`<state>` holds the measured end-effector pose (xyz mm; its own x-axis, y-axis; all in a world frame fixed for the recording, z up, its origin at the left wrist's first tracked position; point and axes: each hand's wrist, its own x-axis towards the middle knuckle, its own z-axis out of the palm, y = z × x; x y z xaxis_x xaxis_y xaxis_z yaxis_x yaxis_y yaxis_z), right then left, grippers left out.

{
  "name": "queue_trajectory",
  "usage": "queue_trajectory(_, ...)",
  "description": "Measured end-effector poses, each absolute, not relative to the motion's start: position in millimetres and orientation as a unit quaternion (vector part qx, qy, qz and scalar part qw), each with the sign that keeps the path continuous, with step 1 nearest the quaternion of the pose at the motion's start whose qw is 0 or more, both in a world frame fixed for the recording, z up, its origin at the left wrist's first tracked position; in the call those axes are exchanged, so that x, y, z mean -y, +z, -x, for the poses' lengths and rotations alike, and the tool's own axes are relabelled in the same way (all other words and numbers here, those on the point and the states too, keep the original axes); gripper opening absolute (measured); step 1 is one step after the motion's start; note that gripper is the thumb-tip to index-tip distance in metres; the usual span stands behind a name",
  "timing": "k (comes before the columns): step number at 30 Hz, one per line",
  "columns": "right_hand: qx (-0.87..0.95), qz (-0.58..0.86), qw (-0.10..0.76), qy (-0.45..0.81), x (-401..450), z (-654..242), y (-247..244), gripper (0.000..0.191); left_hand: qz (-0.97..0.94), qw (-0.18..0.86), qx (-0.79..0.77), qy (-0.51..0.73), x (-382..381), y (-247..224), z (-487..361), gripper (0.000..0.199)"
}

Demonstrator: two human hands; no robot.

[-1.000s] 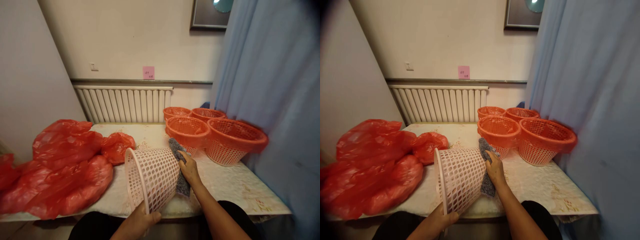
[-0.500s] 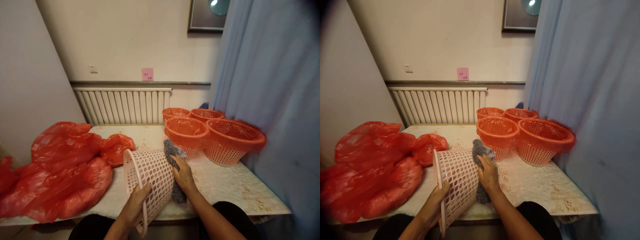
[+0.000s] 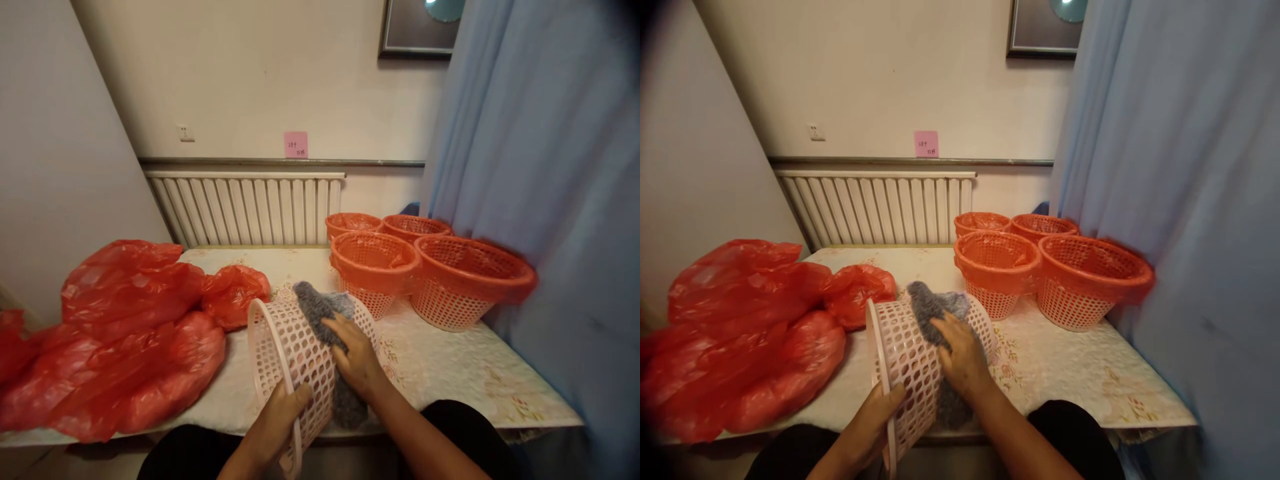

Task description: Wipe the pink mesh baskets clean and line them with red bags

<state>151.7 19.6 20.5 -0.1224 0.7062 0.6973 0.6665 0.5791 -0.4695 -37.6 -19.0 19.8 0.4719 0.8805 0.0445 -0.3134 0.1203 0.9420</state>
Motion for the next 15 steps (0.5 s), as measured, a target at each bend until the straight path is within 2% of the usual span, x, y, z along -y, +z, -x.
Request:
queue_trajectory(5,0.652,0.572,0.496,0.031,-55,-197,6,0.05,-0.574,0.652,-0.291,0.401,19,14,40,0.067)
queue_trajectory(9,0.621,0.604,0.499,0.02,-58,-204,1,0.05,-0.609,0.625,-0.306,0.381,19,12,42,0.064)
queue_trajectory(15,0.638,0.586,0.499,-0.015,-52,-187,-9,0.051,-0.511,0.701,-0.292,0.402,14,14,52,0.072)
